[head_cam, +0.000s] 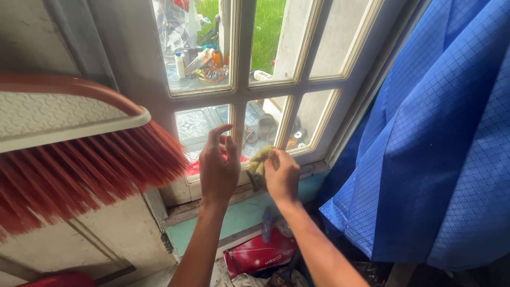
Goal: The person wipes a multi-pane window with a cloth, focusing on the lower panes and frame. They briefly pick up a spray bottle, then continue wiping the same window area with the cloth.
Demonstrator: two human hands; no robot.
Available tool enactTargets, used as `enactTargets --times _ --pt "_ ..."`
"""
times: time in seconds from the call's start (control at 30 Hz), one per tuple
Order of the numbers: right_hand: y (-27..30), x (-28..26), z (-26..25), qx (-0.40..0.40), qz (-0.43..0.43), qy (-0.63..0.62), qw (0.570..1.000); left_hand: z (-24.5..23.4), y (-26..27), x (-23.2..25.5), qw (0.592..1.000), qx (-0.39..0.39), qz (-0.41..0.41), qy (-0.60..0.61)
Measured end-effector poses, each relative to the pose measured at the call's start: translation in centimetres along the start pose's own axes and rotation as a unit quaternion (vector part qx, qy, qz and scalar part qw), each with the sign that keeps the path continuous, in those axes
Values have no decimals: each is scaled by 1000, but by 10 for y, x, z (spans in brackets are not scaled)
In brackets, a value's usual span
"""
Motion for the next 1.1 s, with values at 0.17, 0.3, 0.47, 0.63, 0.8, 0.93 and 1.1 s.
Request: enactTargets --times 0.17,0.3,0.47,0.63,0.8,0.93,1.1 --pt "-63 -65 -35 107 -56 -9 993 -15 -4 13 1000 18 8 6" --pt "-86 -77 -33 178 -66 14 982 -18 -4 12 1000 22 12 14" --pt "-75 -69 10 214 -47 42 975 -20 -8 6 1000 10 5 16" --pt "-77 -78 14 167 -38 65 983 -26 -8 4 1000 3 -4 26" --pt "-73 -73 -7 76 -134 57 986 -18 -4 2 1000 10 2 24" --pt "-79 -86 -14 116 -115 45 986 -14 2 11 1000 18 13 12" --pt "-90 -78 -23 235 -2 -68 970 -13 2 10 1000 -1 -16 17"
Point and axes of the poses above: each hand's wrist, its own y-axis away from the middle knuckle, its own z-axis out of the palm, x = y × z, the point moved 7 cm from there along -y, towards the middle knuckle, and after that the axes turned 9 degrees about -y, right-handed, at the moved point
